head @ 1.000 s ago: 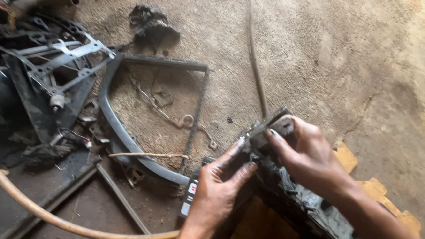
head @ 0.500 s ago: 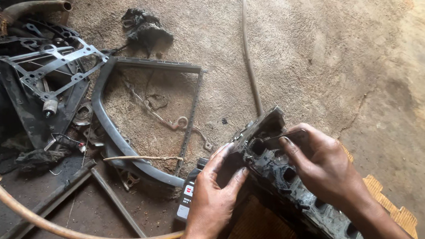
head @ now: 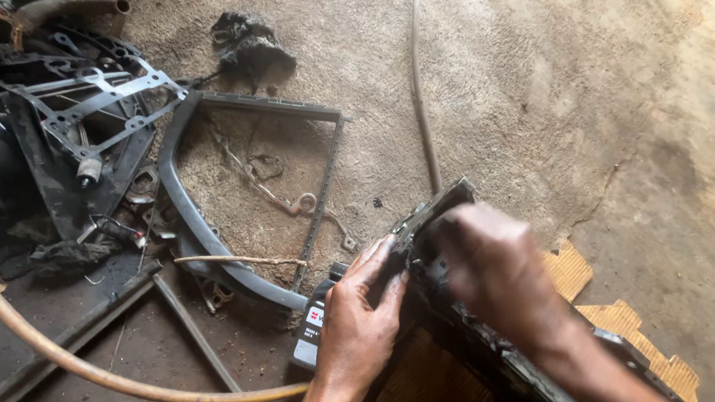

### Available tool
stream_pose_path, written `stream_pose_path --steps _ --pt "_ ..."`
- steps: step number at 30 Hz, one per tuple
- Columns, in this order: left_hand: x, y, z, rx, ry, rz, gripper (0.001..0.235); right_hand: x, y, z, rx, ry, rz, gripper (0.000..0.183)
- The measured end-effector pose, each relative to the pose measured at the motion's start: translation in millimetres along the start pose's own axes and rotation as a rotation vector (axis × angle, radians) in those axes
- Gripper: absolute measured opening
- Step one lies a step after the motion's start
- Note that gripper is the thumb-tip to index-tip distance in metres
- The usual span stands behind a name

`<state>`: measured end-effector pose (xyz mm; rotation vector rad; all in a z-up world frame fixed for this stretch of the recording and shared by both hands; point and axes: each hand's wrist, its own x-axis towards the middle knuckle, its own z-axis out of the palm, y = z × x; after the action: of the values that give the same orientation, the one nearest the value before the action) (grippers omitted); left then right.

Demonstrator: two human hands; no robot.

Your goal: The person scrubs a dark metal engine part, likely a cylinder head, with a small brush and a cleaning fluid. They focus on cleaning the recessed areas and bolt holes of the component, which is resting on a piece of cardboard on the floor.

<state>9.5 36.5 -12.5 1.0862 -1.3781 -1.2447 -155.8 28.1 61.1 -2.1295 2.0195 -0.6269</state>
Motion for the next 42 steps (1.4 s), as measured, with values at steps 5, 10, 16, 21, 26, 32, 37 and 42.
stream_pose_path --steps 5,10,16,21,26,32,37,42 --pt "1 -1 -1 0.018 -0.014 -0.038 0.045 -3 2 -15 0.262 -0.102 0.512 0.016" --pt "-1 15 1 0.118 -0.038 -0.093 0.054 -15 -2 -9 0.449 0.125 0.558 0.015" --pt "0 31 9 0.19 -0.018 -0.035 0.046 -20 -15 20 0.429 0.355 0.5 0.012" --pt "3 39 13 0.291 0.012 -0.144 0.047 -25 -14 15 0.305 0.107 0.649 0.022" --pt "6 34 18 0.287 0.028 -0.092 0.041 -29 -7 16 0.211 -0.026 0.506 0.033" --pt "3 32 18 0.253 0.035 -0.141 0.04 -28 10 22 0.151 -0.053 0.55 0.028" --pt "1 30 17 0.339 -0.008 -0.135 0.052 -27 22 5 0.205 -0.085 0.379 0.031" --pt "-2 16 15 0.309 -0.001 0.004 0.048 -23 -2 9 0.055 -0.168 0.484 0.031"
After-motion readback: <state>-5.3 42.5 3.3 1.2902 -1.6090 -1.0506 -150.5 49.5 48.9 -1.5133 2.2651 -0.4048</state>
